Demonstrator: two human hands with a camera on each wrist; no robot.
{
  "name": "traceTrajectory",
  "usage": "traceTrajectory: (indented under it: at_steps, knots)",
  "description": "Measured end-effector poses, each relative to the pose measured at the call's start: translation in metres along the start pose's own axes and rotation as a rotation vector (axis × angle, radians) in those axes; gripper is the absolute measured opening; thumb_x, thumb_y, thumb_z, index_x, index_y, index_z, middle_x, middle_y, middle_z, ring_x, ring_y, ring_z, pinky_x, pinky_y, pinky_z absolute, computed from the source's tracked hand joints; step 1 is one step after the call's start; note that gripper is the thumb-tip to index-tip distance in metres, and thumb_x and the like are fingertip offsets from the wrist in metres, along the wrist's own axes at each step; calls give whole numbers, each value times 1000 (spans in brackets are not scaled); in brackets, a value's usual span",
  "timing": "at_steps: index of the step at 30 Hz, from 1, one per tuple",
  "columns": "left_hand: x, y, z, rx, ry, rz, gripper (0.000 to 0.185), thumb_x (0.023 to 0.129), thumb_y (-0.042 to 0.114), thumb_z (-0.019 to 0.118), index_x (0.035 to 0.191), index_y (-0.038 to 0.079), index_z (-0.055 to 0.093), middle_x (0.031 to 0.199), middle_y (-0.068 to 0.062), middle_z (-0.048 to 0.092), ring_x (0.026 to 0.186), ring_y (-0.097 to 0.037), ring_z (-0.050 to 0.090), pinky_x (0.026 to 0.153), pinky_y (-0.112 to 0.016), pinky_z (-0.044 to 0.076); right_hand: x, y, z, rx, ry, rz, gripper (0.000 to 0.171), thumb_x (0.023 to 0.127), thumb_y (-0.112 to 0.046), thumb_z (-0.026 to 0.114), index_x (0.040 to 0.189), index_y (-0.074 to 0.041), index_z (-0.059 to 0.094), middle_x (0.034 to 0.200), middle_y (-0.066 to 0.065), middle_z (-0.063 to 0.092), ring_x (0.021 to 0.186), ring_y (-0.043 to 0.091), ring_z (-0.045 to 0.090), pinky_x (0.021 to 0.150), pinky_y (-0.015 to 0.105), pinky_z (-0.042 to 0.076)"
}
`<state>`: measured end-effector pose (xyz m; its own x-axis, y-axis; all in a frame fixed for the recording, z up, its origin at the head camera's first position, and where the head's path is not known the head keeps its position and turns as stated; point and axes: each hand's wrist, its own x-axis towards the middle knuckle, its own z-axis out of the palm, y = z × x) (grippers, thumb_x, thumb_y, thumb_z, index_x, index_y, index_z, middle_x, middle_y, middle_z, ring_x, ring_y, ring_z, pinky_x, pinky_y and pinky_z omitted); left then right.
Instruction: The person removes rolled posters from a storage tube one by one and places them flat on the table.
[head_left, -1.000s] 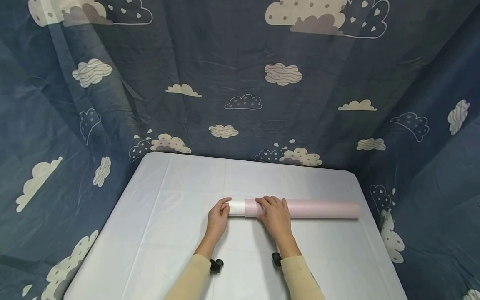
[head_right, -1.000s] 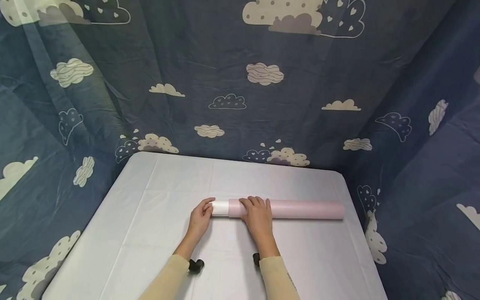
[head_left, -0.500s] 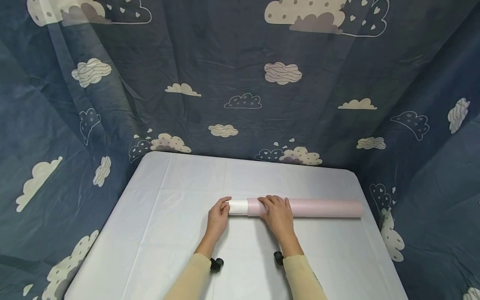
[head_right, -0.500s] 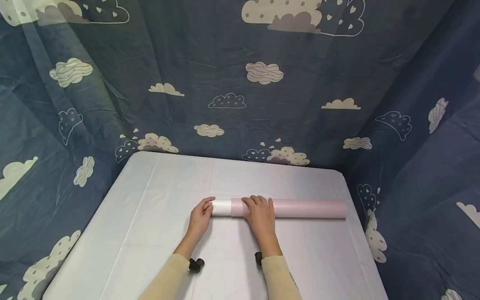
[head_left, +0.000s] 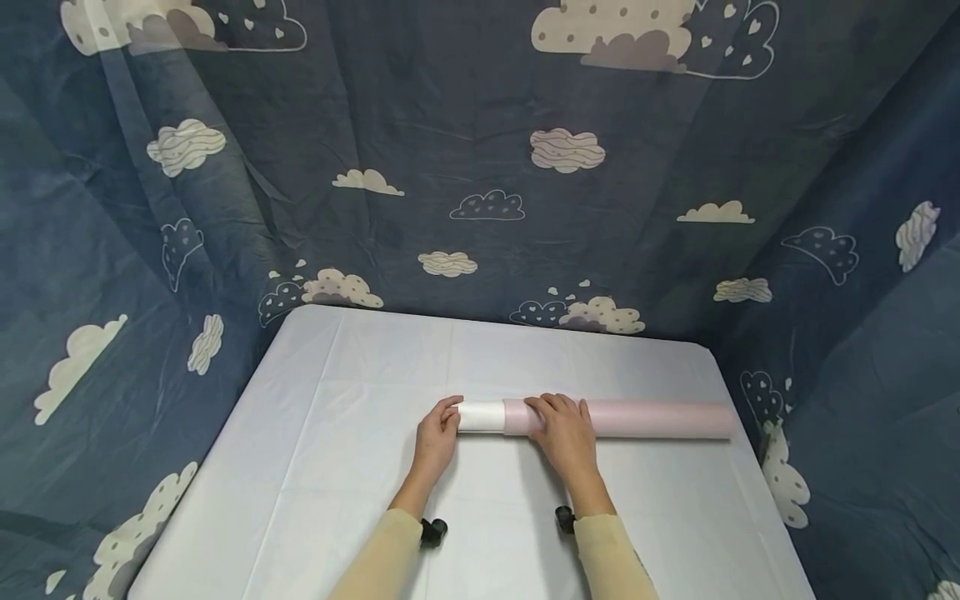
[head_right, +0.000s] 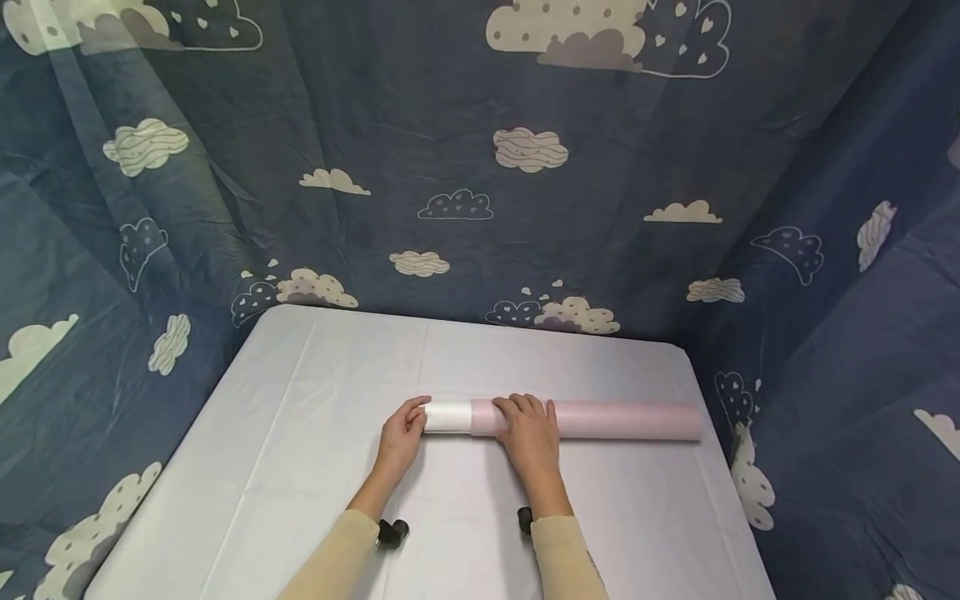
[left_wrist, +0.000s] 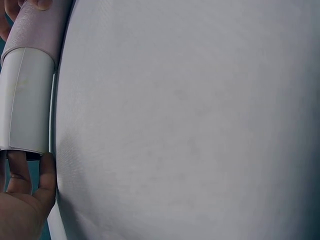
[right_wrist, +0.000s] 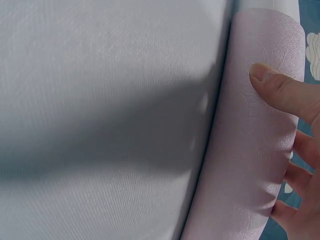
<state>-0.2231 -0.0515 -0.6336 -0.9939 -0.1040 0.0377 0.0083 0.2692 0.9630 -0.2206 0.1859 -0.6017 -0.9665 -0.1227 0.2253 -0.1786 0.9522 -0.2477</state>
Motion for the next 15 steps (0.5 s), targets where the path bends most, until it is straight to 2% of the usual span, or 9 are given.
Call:
traceTrajectory:
  at_steps: [15]
  knots:
    - [-1, -1, 1, 0, 7, 1, 30, 105, 4, 61, 132, 12, 72, 110, -10, 78, 84, -10, 60, 74, -18, 50, -1, 4, -2, 6, -26, 33, 61, 78, -20, 94, 134, -25, 71, 140, 8, 70, 139, 34, 58, 123, 71, 32]
